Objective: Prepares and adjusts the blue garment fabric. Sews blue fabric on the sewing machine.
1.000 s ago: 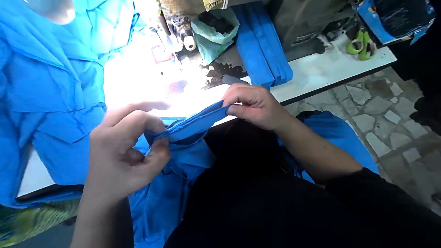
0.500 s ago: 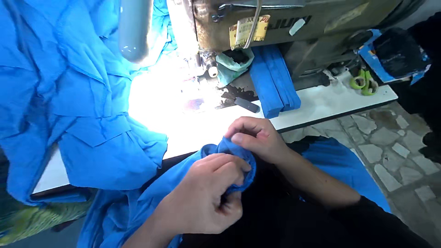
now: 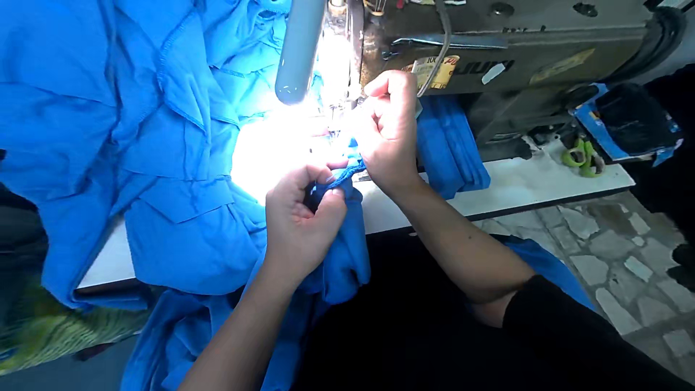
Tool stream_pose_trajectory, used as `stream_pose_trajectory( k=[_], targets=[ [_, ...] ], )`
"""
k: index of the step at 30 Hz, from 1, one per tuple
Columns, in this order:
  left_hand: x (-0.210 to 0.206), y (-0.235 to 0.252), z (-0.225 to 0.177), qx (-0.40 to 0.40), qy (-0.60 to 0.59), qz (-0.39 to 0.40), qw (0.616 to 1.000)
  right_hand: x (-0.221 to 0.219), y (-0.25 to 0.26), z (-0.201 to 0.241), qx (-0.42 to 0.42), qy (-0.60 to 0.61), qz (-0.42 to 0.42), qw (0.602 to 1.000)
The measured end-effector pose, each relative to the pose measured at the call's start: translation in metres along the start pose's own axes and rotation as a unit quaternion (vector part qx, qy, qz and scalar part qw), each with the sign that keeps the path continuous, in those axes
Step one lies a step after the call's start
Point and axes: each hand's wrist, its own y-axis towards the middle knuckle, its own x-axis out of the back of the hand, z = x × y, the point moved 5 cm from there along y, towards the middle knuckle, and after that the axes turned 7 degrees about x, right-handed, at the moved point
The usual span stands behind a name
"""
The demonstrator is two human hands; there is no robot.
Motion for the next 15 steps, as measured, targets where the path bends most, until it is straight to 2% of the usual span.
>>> stream_pose_trajectory(
  k=[10, 15],
  targets=[
    [0.0034, 0.0062, 0.0027, 0.023, 0.005, -0.031, 0.999, -0.0057, 0.0046, -0.0019, -0.002, -0.026, -0.043, 0.999],
    [0.0036, 0.0073, 0.0048, 0.009, 0.004, -0.028, 1.000, -0.0049, 0.0030, -0.0008, -0.029, -0.030, -0.047, 0.998]
  ],
)
